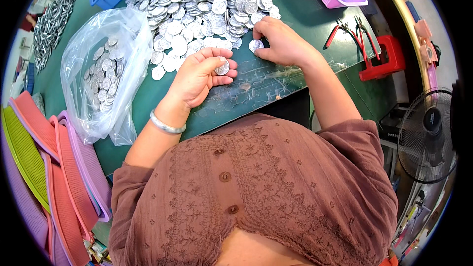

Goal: The person sits at a green workbench and repeatedly picks up small silver metal discs and white circular components. They align the components and press them together by hand to form a single unit. The person places the finished units into a clear plastic bag on the left side of the table. The workspace contains a large pile of loose metal discs and various tools.

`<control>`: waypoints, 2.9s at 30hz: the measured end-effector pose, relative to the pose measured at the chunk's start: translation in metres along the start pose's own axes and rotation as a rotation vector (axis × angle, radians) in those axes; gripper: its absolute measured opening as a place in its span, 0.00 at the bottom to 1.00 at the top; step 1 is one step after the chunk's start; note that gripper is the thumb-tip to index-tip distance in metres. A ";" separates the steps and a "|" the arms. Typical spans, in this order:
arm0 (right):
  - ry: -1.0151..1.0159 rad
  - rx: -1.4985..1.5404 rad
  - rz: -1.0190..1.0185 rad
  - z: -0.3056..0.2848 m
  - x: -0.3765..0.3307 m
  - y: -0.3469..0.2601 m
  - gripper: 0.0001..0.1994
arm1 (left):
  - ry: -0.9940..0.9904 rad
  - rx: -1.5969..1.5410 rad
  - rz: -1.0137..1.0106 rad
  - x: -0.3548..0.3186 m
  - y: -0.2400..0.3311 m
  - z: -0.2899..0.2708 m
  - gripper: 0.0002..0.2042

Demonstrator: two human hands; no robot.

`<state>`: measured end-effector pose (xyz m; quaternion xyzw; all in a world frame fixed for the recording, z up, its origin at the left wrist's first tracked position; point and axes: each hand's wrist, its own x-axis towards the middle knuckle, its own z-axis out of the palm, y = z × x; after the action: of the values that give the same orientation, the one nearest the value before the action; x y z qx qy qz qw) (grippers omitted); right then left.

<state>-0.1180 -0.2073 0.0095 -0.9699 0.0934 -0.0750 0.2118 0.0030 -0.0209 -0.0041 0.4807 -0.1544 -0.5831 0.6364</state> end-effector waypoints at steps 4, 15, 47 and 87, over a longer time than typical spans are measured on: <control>-0.031 0.119 0.052 -0.004 -0.002 -0.009 0.10 | -0.008 0.003 0.010 -0.001 0.000 0.001 0.11; -0.144 0.961 0.119 0.000 -0.001 -0.031 0.09 | 0.016 0.085 0.034 -0.004 -0.002 0.004 0.08; -0.050 1.161 0.397 0.007 -0.011 -0.033 0.07 | 0.031 0.073 0.048 -0.004 -0.003 0.003 0.05; 0.495 -0.046 0.165 0.008 0.038 0.018 0.08 | -0.028 -0.015 0.034 -0.004 0.002 0.000 0.10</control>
<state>-0.0820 -0.2283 -0.0012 -0.9157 0.2230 -0.2903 0.1659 0.0031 -0.0176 -0.0008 0.4651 -0.1670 -0.5800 0.6476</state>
